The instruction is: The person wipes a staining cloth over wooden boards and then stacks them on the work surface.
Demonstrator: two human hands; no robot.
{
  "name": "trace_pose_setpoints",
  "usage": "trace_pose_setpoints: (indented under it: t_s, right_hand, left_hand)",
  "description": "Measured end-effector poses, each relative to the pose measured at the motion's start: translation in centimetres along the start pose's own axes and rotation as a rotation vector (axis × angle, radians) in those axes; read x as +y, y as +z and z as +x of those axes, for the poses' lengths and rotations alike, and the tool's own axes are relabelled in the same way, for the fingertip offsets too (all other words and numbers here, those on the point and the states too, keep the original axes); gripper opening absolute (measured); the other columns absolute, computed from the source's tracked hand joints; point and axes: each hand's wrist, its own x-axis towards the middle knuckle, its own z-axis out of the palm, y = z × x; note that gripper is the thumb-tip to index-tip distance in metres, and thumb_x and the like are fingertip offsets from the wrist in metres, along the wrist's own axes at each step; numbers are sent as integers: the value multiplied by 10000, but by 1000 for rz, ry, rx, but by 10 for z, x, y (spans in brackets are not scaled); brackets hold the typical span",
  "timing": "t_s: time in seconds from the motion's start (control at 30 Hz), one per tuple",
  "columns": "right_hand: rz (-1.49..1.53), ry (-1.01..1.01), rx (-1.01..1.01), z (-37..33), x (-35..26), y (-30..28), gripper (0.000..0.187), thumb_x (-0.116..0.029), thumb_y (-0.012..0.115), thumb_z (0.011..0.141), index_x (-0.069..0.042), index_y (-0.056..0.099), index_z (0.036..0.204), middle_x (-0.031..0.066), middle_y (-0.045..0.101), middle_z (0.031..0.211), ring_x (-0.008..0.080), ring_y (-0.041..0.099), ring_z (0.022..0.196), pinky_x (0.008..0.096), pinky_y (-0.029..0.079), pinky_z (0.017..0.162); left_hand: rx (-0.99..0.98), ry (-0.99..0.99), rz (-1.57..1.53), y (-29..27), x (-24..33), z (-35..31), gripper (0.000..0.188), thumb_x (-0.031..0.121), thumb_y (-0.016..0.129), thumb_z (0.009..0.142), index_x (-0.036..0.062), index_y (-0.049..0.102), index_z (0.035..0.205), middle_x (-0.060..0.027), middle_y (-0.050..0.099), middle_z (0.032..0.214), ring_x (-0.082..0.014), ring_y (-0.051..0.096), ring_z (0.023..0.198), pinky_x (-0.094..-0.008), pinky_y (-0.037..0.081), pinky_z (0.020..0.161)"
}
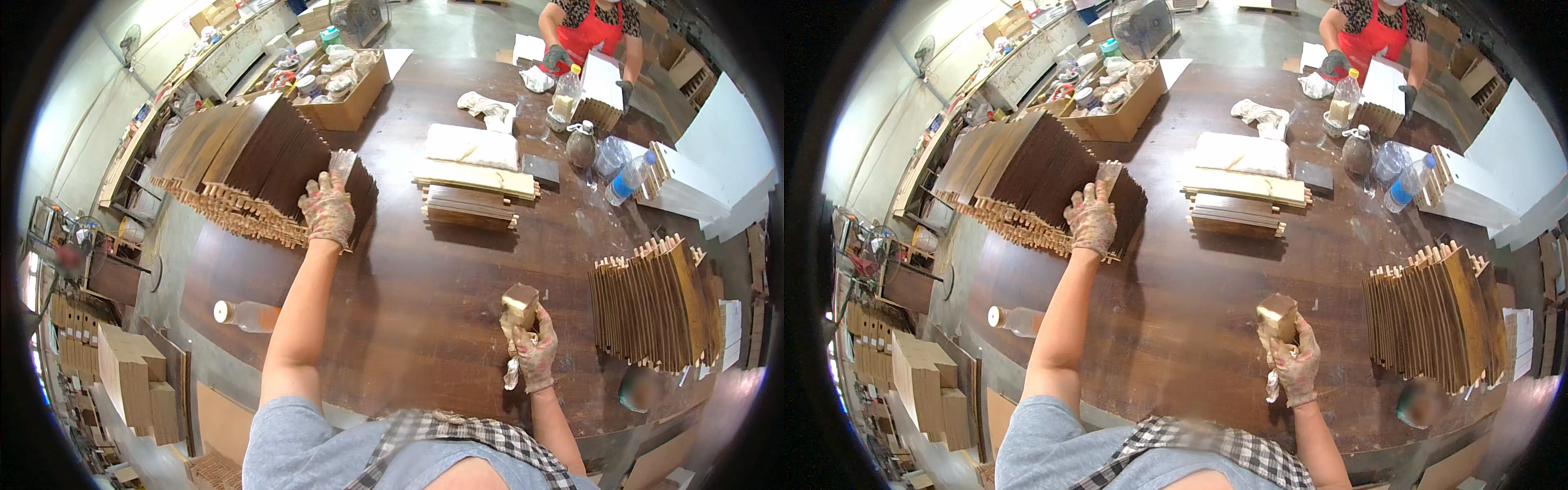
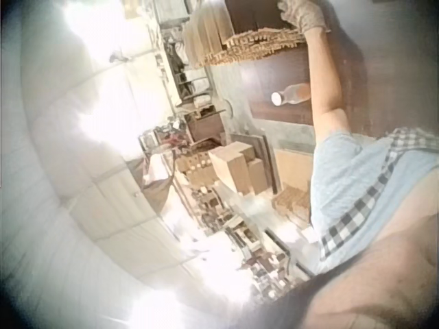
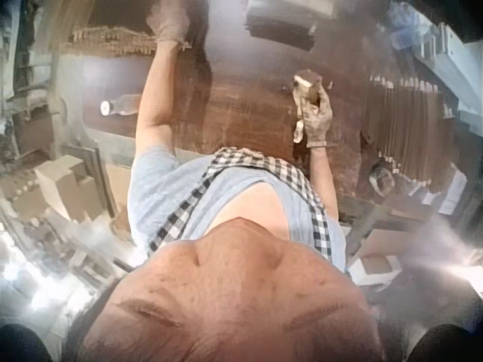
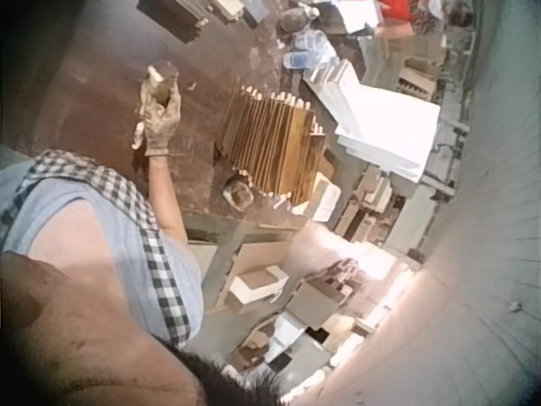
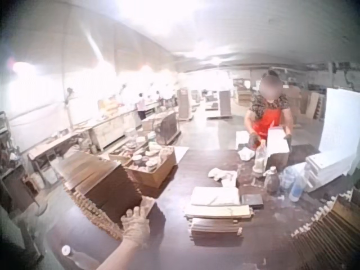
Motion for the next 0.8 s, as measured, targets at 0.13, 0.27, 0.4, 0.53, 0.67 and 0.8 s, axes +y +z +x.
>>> trace_pose_setpoints:
  t_s: [0.13,0.27,0.4,0.53,0.67,0.8]
  right_hand:
    - [52,51,1,1,13,-3,502,-81,734,867,3,528,1317,74,613,1197,158,623,1036,290,530,874]
    - [68,106,5,3,25,2,495,-96,730,875,4,527,1315,84,623,1180,162,622,1035,299,532,869]
    - [103,92,-52,10,11,12,524,-119,745,869,-16,524,1333,94,629,1165,164,629,1010,290,537,836]
    - [-24,49,-41,8,3,7,539,-103,739,876,-17,510,1355,77,611,1205,140,617,1006,261,541,778]
    - [21,56,-15,-9,23,-6,535,-51,683,880,-15,484,1375,78,637,1150,112,645,864,212,522,681]
    - [269,253,-25,-11,11,-3,504,-37,654,896,-28,484,1370,75,660,1089,107,647,779,219,515,610]
  left_hand:
    - [150,59,47,1,11,-7,668,325,674,860,95,442,1443,-110,479,1417,-342,467,1277,-518,418,963]
    - [155,520,-315,-7,83,-33,803,322,765,780,77,416,1460,-169,423,1470,-349,381,1368,-492,347,1067]
    - [-81,757,-510,-19,160,-30,845,259,811,735,95,411,1462,-170,448,1451,-363,377,1393,-502,299,1142]
    - [-233,740,-477,-1,207,-2,652,225,809,723,117,554,1313,-144,521,1326,-338,458,1311,-467,419,1044]
    - [-427,762,-511,-9,205,15,467,248,806,721,105,642,1135,-151,622,1127,-329,615,1098,-445,503,929]
    - [-315,836,-497,5,204,-7,361,262,791,758,81,629,1025,-132,662,999,-317,664,990,-432,530,847]
